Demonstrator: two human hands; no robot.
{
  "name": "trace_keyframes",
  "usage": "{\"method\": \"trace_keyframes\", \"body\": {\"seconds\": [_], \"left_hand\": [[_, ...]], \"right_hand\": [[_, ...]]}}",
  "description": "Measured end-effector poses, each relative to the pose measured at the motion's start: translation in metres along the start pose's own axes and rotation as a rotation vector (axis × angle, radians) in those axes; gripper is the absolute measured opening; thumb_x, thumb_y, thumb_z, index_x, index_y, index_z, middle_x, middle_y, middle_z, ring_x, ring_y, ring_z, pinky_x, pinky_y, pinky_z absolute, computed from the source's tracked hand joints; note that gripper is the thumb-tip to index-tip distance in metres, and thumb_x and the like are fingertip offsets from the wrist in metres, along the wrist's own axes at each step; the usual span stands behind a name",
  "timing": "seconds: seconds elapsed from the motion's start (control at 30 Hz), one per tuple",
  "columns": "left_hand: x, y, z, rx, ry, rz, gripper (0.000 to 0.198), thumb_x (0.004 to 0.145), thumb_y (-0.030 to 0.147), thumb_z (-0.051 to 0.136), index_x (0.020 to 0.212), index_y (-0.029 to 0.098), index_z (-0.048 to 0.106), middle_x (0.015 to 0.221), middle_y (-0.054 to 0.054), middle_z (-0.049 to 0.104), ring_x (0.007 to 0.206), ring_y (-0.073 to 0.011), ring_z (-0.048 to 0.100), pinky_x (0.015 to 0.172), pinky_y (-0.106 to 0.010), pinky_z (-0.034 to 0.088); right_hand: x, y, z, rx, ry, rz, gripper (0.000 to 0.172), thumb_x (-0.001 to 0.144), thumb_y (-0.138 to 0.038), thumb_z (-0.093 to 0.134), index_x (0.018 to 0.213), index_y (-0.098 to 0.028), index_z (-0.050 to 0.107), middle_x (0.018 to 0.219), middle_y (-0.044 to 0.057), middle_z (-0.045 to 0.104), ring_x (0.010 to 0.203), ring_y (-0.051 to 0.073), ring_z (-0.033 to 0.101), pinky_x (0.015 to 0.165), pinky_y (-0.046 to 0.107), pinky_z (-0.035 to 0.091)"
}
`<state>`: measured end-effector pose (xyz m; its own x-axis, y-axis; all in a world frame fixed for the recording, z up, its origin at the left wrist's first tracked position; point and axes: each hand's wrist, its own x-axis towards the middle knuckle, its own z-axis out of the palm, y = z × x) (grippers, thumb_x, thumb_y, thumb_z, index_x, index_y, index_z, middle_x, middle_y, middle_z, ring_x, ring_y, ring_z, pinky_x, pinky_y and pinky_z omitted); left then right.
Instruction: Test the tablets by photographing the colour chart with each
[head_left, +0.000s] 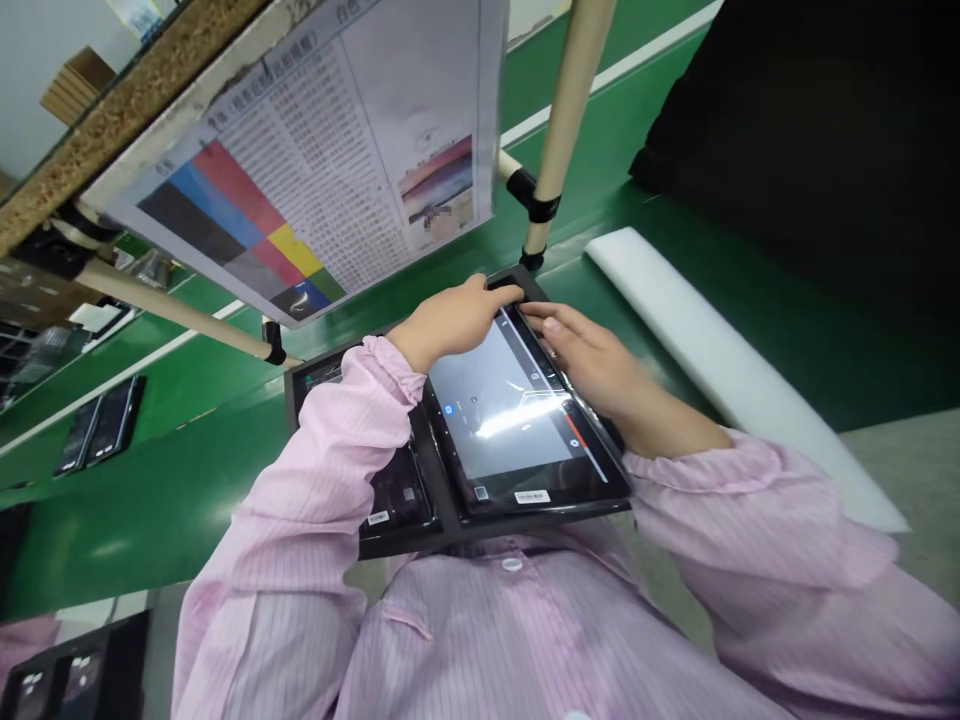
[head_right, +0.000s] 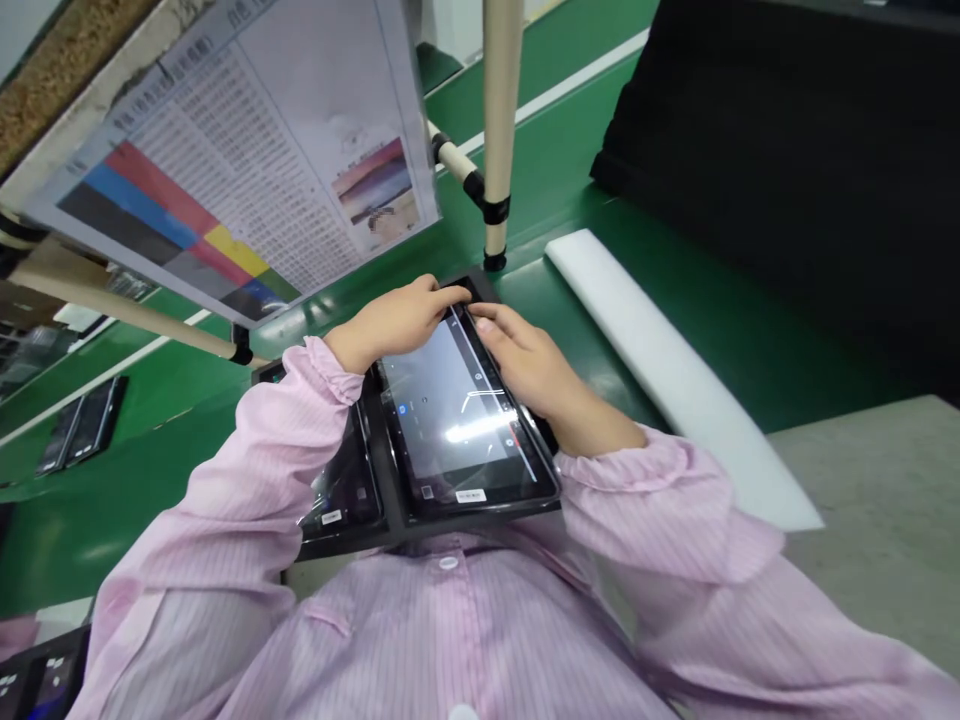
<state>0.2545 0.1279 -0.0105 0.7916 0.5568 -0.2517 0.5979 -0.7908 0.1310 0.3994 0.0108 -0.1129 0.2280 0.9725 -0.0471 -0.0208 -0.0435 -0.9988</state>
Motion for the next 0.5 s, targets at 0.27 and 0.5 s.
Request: {"method": "trace_keyframes", "body": {"seconds": [0.27,0.5], "left_hand": [[0.0023,-0.0043,-0.01,0.055,-0.031,0.101,0.045,0.099,0.022,0.035,0.137,0.031,0.057,0.11,-0.008,0.058,0.086,-0.0211,0.062,0.08,-0.034,0.046],[0.0033,0.0005,-0.0069,0.148,-0.005,0.11,0.042,0.099,0.022,0.035,0.131,0.026,0.062,0.108,-0.01,0.06,0.079,-0.0212,0.063,0.073,-0.034,0.046]], "right_hand": [[-0.0001,-0.0026,0.0,0.023,-0.008,0.002,0.068,0.086,-0.078,0.055,0.129,-0.026,0.062,0.119,0.006,0.064,0.11,0.023,0.062,0.093,0.04,0.057],[0.0042,-0.0013,-0.0004,0.073,-0.031,-0.011,0.076,0.08,-0.082,0.059,0.124,-0.021,0.064,0.121,0.008,0.063,0.112,0.023,0.062,0.099,0.041,0.056]]}}
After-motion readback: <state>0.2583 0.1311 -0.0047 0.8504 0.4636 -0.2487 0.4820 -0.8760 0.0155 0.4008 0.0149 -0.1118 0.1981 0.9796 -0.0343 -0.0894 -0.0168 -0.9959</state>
